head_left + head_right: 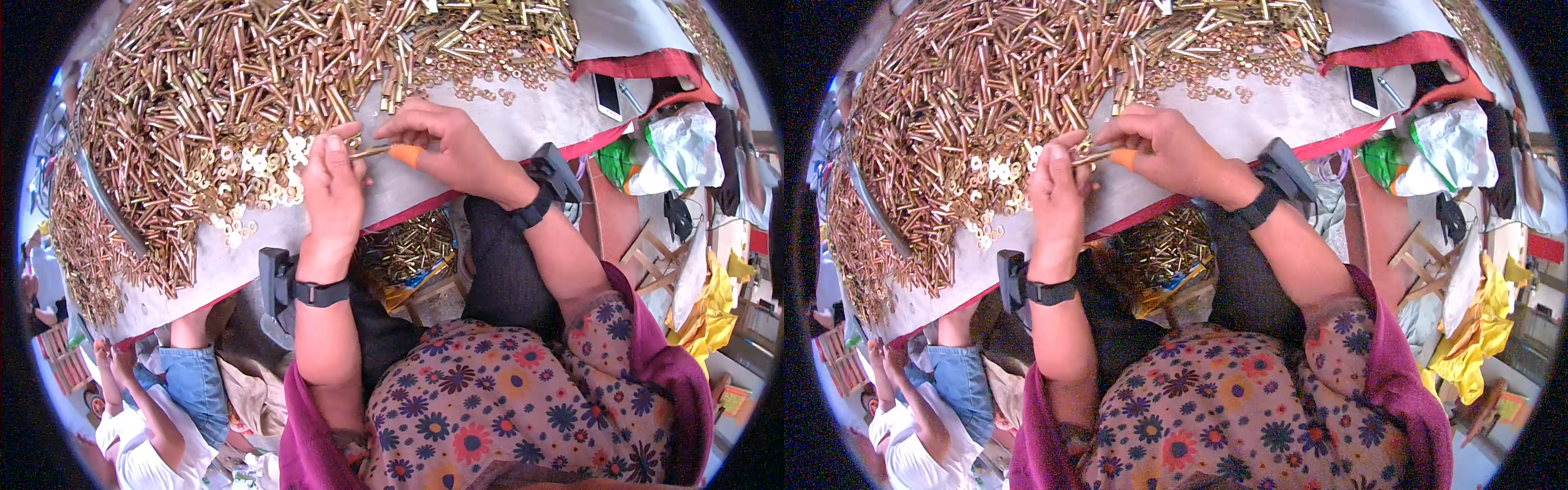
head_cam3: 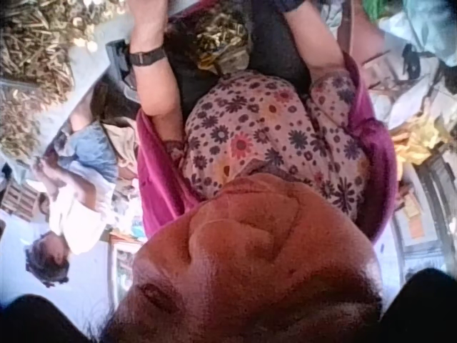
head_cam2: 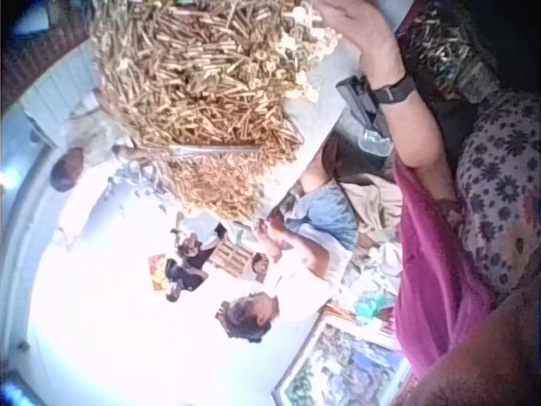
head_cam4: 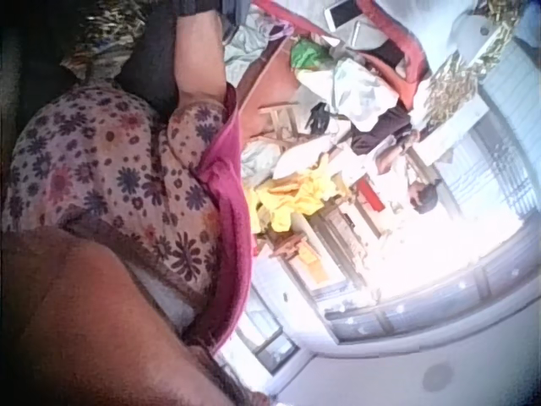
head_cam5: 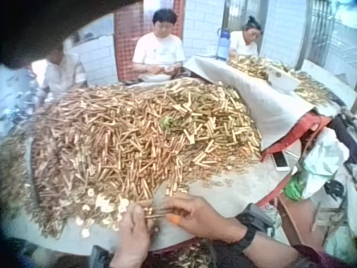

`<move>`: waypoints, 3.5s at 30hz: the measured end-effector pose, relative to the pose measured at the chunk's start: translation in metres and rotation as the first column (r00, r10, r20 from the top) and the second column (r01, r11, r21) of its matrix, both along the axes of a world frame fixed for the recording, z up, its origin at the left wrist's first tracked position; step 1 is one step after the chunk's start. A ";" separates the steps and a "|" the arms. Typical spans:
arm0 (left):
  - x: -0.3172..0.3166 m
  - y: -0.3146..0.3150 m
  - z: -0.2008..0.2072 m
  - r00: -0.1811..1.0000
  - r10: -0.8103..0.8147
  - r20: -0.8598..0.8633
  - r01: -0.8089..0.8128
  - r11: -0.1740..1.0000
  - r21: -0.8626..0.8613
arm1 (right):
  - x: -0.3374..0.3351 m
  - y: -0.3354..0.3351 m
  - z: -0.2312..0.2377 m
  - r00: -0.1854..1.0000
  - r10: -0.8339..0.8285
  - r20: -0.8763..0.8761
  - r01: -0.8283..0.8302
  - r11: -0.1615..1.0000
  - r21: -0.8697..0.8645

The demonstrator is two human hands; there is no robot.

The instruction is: Assembling small metal components by hand using a small hand tool at a crowded workshop table.

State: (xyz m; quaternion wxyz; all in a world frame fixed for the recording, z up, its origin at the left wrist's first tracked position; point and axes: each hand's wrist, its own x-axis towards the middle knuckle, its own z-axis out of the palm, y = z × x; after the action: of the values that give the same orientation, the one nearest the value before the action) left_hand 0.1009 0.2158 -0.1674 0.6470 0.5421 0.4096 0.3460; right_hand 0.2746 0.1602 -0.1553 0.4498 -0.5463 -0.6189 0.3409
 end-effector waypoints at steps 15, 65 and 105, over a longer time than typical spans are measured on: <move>0.003 0.001 0.010 0.966 -0.059 0.251 0.079 0.994 -0.071 | 0.001 0.001 0.006 0.788 -0.229 -0.571 0.231 0.970 -0.070; 0.010 -0.004 -0.011 0.992 0.053 -0.114 -0.003 0.915 0.403 | -0.008 0.005 0.002 0.927 -0.284 -0.244 0.309 0.948 0.072; -0.011 0.008 -0.012 0.997 0.081 -0.005 -0.080 0.995 0.056 | -0.017 0.028 -0.030 0.774 -0.271 0.572 0.036 0.921 0.388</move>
State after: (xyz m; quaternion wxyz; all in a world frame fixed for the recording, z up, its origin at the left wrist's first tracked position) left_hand 0.0900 0.2235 -0.1794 0.6157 0.5441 0.4237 0.3812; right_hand 0.2576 0.1882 -0.1849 0.3414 -0.5861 -0.7347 -0.0119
